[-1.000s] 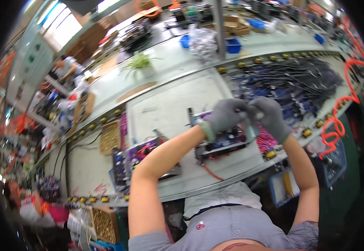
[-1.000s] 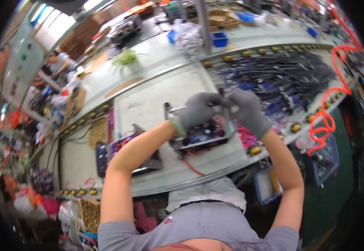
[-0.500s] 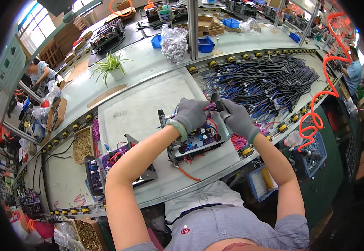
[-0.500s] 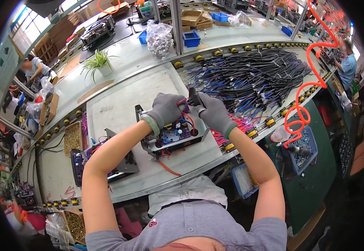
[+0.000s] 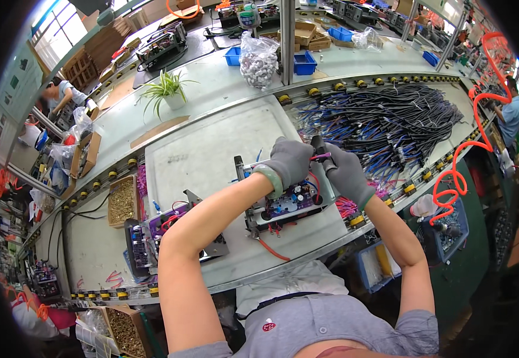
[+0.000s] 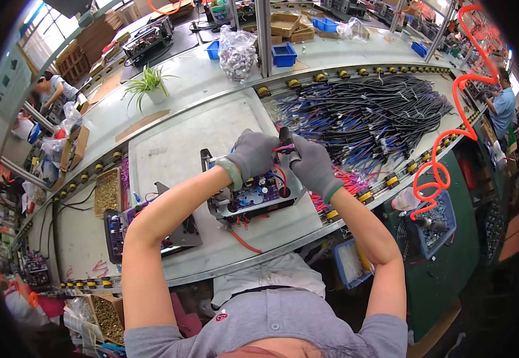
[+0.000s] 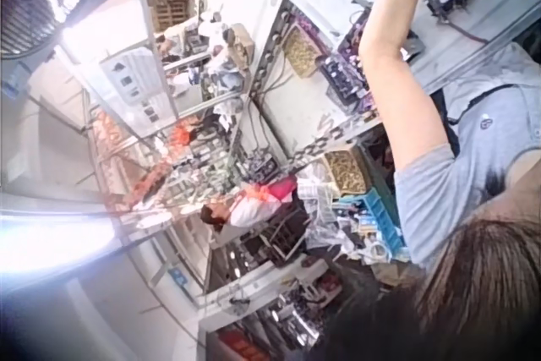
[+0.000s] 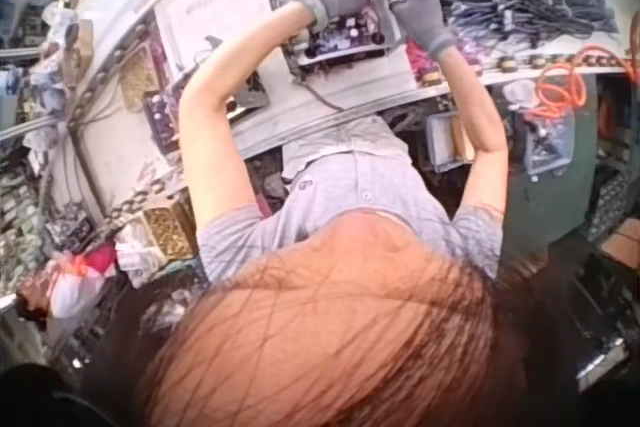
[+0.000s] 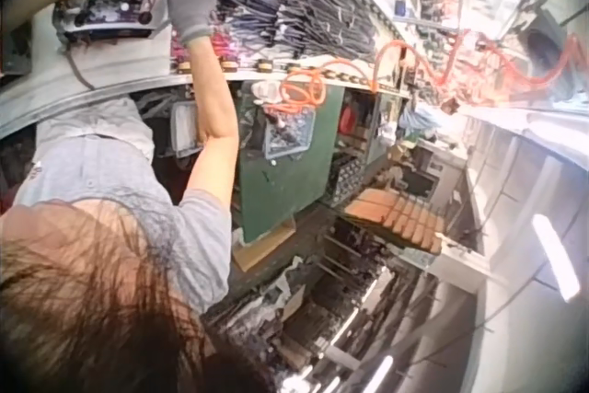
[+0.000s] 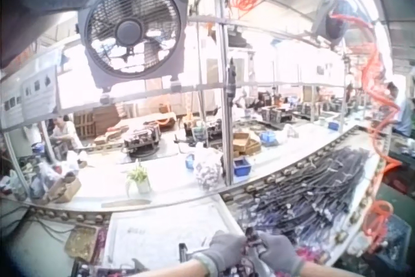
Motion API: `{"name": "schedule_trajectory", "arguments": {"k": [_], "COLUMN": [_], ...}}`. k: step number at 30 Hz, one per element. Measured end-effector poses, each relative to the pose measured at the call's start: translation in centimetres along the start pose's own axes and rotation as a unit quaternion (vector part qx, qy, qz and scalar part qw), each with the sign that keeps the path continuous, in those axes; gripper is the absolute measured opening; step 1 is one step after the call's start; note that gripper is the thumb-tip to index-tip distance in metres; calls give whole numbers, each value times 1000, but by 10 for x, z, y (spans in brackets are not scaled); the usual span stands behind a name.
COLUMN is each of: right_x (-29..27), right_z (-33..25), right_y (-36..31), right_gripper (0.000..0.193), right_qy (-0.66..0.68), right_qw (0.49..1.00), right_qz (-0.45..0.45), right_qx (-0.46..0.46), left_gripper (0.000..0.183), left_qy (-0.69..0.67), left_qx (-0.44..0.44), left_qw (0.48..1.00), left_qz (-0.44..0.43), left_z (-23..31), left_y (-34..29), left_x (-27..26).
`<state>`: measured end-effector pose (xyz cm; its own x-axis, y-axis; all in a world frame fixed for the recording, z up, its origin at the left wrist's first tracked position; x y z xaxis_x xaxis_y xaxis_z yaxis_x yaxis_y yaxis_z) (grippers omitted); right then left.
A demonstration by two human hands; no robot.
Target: The person assembles electronic components into a metal chassis using a pneumatic screwdriver and pliers. They connect wires, secure internal parts, and fasten screws to the chassis, working on multiple units at a factory workstation.
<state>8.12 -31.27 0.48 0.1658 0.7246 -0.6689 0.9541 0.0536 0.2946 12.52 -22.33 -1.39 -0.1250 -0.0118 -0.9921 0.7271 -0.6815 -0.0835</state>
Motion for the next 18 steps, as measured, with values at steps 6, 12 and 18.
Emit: {"name": "schedule_trajectory", "arguments": {"k": [6, 12, 18], "right_x": [0, -2, 4], "right_z": [-1, 8, -5], "right_y": [5, -3, -3], "right_gripper": [23, 43, 40], "right_qy": [-8, 103, 117], "right_qw": [1000, 993, 992], "right_qz": [2, -8, -1], "right_qx": [-21, -62, -46], "left_gripper": [22, 37, 22], "left_qy": [-36, -78, -44], "left_qx": [-62, -70, -83], "left_qw": [997, 994, 995], "left_qz": [-19, 24, 37], "left_z": [-5, -4, -13], "left_y": [4, -18, -11], "left_x": [-3, -13, 7]}}
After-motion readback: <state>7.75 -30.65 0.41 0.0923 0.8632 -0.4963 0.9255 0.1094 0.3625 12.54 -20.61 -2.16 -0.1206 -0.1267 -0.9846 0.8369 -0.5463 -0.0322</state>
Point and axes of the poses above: each hand's wrist, its own y-axis towards the middle knuckle, its own x-axis out of the palm, z = x × y, the point moved 10 cm from there along y, towards the middle knuckle, and after that the axes turned 3 degrees about y, right-handed, at the moved point
